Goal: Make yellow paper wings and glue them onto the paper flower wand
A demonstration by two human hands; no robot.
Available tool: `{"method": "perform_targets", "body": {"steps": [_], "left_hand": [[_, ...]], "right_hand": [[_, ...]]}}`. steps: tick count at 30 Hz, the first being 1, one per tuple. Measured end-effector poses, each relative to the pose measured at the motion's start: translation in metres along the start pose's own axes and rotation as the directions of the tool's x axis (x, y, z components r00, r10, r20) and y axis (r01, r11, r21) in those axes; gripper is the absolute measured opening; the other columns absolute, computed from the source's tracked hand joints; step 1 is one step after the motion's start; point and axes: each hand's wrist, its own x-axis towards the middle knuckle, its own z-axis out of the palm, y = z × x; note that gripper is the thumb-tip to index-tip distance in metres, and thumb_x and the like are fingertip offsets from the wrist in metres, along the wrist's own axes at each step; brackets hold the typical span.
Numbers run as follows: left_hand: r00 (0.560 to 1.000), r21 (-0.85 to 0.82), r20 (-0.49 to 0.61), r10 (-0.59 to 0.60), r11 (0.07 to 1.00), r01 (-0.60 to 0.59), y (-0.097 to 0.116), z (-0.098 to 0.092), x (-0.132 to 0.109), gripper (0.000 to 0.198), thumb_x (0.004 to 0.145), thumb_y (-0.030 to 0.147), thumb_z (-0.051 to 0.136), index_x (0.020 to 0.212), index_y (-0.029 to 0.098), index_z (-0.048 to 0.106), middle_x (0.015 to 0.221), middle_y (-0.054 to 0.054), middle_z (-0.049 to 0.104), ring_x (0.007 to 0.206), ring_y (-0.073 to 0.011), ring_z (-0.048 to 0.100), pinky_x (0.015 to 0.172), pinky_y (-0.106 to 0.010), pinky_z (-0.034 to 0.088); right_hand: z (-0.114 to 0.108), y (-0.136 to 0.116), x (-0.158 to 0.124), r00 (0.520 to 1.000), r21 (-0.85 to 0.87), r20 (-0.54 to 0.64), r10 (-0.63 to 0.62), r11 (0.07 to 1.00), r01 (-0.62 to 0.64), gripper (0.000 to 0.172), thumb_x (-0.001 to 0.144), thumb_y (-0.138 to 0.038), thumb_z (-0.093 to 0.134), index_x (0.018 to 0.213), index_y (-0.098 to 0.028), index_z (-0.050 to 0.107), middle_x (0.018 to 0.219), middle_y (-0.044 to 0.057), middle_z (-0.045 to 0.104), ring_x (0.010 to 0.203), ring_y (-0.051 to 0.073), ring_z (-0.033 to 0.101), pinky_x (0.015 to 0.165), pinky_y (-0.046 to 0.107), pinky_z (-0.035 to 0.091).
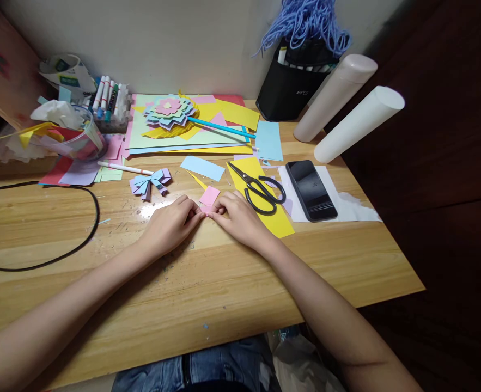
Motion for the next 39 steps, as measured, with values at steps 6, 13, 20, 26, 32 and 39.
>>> {"method": "perform_targets", "body": {"steps": [6, 13, 20, 26, 32, 39], "left_hand": [[0.999, 0.019, 0.012, -0.03, 0.999, 0.029, 0.003, -0.003, 0.002, 0.027, 0.09, 0.035, 0.04, 0.083, 0.015, 0.057, 0.089, -0.009, 0.063, 0.068, -0.0174, 0.058, 0.054, -0.026, 0.034], [0.998, -0.054, -0.021, -0.061, 0.997, 0.059, 0.004, -0.002, 0.004, 0.019, 0.084, 0.031, 0.048, 0.073, 0.017, 0.057, 0.082, -0.006, 0.064, 0.066, -0.017, 0.056, 0.05, -0.026, 0.03], [0.988, -0.204, -0.038, -0.151, 0.969, 0.14, 0.004, -0.004, 0.004, 0.012, 0.077, 0.031, 0.055, 0.074, 0.02, 0.058, 0.072, -0.001, 0.065, 0.065, -0.0164, 0.057, 0.05, -0.026, 0.03], [0.984, -0.269, -0.048, -0.174, 0.951, 0.154, 0.002, -0.004, 0.003, 0.012, 0.078, 0.033, 0.056, 0.08, 0.021, 0.059, 0.074, 0.0, 0.066, 0.065, -0.0163, 0.058, 0.05, -0.025, 0.029], [0.986, -0.283, -0.044, -0.159, 0.949, 0.14, 0.0, -0.004, 0.004, 0.01, 0.078, 0.029, 0.057, 0.082, 0.021, 0.06, 0.073, 0.0, 0.066, 0.067, -0.0166, 0.058, 0.051, -0.025, 0.029], [0.992, -0.266, -0.071, -0.103, 0.961, 0.081, -0.002, -0.002, 0.003, 0.006, 0.079, 0.026, 0.056, 0.082, 0.021, 0.059, 0.073, 0.001, 0.065, 0.064, -0.0158, 0.056, 0.05, -0.025, 0.028]], "right_hand": [[0.0, -0.007, 0.001, 0.999, -0.045, -0.01, 0.04, 0.998, -0.04, 0.013, 0.08, -0.019, 0.06, 0.069, -0.02, 0.054, 0.074, 0.002, 0.057, 0.077, 0.018, 0.05, 0.068, 0.03, 0.04], [0.006, -0.008, 0.003, 0.989, -0.064, -0.084, 0.123, 0.99, -0.129, 0.015, 0.073, -0.016, 0.061, 0.062, -0.02, 0.05, 0.067, 0.0, 0.055, 0.071, 0.017, 0.05, 0.064, 0.03, 0.038], [0.004, -0.004, -0.001, 0.986, 0.012, -0.145, 0.081, 0.997, -0.08, 0.015, 0.075, -0.021, 0.064, 0.066, -0.02, 0.053, 0.068, 0.0, 0.055, 0.067, 0.015, 0.051, 0.058, 0.027, 0.039], [-0.004, 0.003, -0.001, 0.956, -0.071, 0.016, -0.293, 0.954, 0.293, 0.014, 0.086, -0.017, 0.052, 0.089, -0.021, 0.065, 0.089, 0.005, 0.063, 0.085, 0.018, 0.056, 0.073, 0.031, 0.045], [-0.009, 0.01, 0.002, 0.905, -0.146, 0.094, -0.414, 0.894, 0.424, 0.017, 0.086, -0.015, 0.051, 0.089, -0.017, 0.068, 0.089, 0.007, 0.067, 0.084, 0.019, 0.059, 0.07, 0.031, 0.048], [-0.021, 0.011, 0.001, 0.881, -0.189, 0.152, -0.448, 0.862, 0.471, 0.016, 0.084, -0.011, 0.052, 0.081, -0.016, 0.067, 0.094, 0.008, 0.069, 0.084, 0.019, 0.063, 0.071, 0.031, 0.05]]}}
